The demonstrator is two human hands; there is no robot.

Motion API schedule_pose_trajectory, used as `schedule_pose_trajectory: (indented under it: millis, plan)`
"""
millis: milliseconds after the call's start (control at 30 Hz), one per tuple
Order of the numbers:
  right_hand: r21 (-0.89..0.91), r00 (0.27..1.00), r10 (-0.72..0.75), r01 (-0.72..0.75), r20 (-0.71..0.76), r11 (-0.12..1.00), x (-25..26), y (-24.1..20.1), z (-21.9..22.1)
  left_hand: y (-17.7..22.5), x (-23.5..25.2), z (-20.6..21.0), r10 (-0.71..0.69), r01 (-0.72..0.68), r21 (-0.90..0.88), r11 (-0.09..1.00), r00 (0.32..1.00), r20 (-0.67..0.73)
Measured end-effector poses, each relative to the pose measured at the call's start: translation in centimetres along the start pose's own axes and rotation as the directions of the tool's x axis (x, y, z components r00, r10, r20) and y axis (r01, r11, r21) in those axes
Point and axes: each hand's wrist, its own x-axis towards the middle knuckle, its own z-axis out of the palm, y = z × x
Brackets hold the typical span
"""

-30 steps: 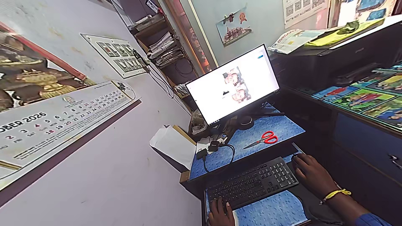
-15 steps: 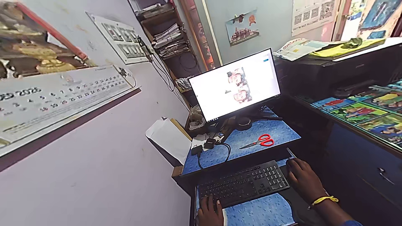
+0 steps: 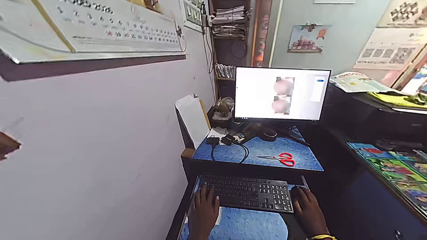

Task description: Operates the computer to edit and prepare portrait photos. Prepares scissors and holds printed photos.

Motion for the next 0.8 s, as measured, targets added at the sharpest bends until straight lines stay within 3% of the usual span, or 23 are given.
schedule_pose_trajectory:
  millis: [333,800]
  plan:
    - [0.013,1.000,0.006,-0.006,0.012,1.000,0.08,-1.18,-0.92,-0.58,0.56,0.65,0.053,-0.043,-0.050,0.998,0.974,0.219]
    - [0.028,1.000,0.018,-0.018,0.007,0.999,-0.14,-0.47,-0.23,-0.62,0.42,0.99,0.065,-0.052,-0.064,0.997,0.975,0.210]
